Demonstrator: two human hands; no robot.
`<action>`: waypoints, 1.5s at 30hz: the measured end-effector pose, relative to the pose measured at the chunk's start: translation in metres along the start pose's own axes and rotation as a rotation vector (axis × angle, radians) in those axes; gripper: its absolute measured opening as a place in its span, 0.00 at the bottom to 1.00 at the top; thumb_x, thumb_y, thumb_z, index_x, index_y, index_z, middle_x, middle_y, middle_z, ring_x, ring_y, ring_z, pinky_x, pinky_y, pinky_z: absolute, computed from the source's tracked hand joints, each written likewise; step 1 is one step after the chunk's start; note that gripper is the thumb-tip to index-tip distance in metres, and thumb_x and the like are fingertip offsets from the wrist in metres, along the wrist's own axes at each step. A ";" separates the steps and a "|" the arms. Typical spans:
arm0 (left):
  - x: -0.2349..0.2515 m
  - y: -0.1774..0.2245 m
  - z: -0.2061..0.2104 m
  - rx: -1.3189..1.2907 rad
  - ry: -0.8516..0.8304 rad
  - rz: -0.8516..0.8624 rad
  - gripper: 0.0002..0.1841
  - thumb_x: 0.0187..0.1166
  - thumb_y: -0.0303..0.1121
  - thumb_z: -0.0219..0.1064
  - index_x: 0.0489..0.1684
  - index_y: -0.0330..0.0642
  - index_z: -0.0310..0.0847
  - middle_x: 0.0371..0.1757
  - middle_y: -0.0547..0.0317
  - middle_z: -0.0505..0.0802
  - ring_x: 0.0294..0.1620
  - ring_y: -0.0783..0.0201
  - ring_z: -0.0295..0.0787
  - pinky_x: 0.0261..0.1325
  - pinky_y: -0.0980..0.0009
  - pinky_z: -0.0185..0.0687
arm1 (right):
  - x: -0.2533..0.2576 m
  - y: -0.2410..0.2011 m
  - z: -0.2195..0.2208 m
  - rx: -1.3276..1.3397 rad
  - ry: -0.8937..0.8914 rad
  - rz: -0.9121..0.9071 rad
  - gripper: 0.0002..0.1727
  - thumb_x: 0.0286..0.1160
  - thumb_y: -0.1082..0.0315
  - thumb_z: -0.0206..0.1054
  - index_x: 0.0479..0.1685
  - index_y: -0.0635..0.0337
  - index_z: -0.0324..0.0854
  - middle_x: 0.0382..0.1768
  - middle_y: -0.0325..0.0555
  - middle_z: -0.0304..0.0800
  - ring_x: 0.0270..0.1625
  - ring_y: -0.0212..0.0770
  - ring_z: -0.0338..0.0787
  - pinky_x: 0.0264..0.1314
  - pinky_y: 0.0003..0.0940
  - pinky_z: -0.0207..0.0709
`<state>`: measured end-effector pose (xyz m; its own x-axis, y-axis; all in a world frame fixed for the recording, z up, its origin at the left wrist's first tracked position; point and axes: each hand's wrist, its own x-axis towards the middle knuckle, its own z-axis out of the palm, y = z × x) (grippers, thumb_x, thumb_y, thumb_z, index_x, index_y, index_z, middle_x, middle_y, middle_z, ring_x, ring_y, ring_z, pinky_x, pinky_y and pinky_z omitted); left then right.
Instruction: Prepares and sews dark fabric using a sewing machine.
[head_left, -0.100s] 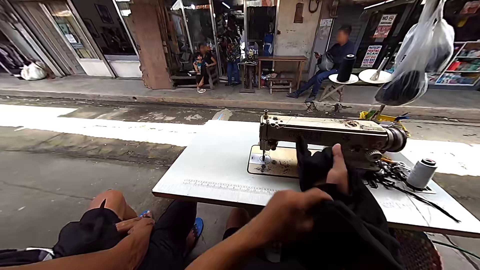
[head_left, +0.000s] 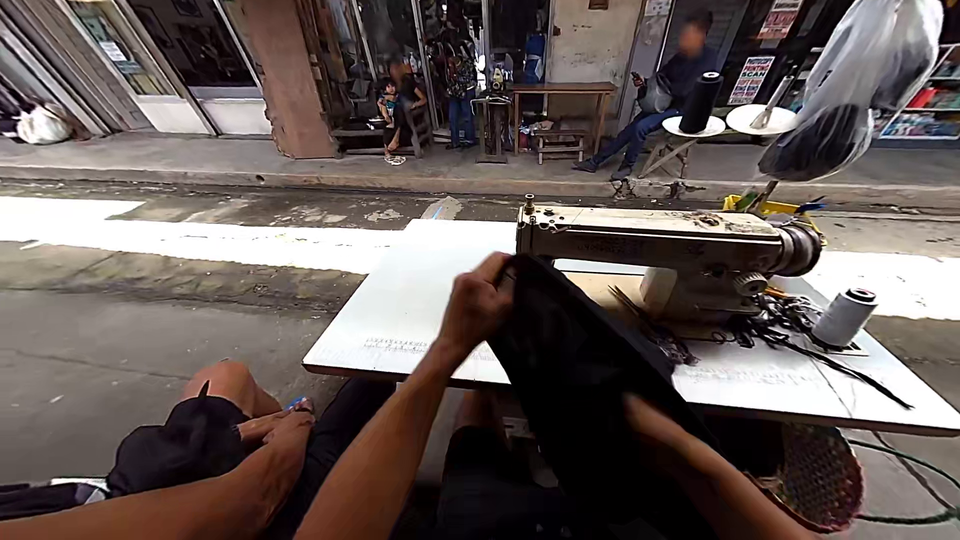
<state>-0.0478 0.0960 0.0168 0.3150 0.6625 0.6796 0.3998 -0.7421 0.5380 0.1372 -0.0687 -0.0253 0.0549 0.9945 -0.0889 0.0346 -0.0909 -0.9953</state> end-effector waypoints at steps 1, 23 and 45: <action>0.017 -0.034 -0.015 0.109 0.031 -0.145 0.15 0.89 0.35 0.58 0.52 0.32 0.88 0.41 0.42 0.95 0.43 0.47 0.94 0.50 0.42 0.86 | -0.006 0.004 -0.011 -0.018 -0.005 -0.160 0.13 0.88 0.67 0.52 0.40 0.53 0.84 0.32 0.27 0.89 0.37 0.19 0.88 0.44 0.21 0.84; -0.009 -0.126 0.051 0.103 -0.461 0.282 0.12 0.85 0.32 0.63 0.56 0.46 0.92 0.55 0.52 0.95 0.56 0.52 0.93 0.58 0.50 0.88 | 0.170 0.061 -0.030 -0.711 0.452 -0.153 0.21 0.85 0.50 0.63 0.34 0.59 0.87 0.24 0.44 0.84 0.28 0.42 0.84 0.35 0.50 0.75; 0.095 -0.076 -0.064 0.005 0.055 0.347 0.08 0.92 0.30 0.49 0.54 0.36 0.70 0.39 0.77 0.84 0.39 0.92 0.79 0.48 0.87 0.79 | 0.164 -0.027 -0.013 -0.525 -0.307 -0.508 0.05 0.74 0.65 0.74 0.42 0.52 0.86 0.32 0.30 0.91 0.33 0.21 0.88 0.38 0.22 0.85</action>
<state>-0.1028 0.2091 0.0724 0.3865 0.3641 0.8474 0.2813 -0.9215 0.2676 0.1585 0.0963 -0.0128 -0.3687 0.8837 0.2883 0.4520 0.4414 -0.7752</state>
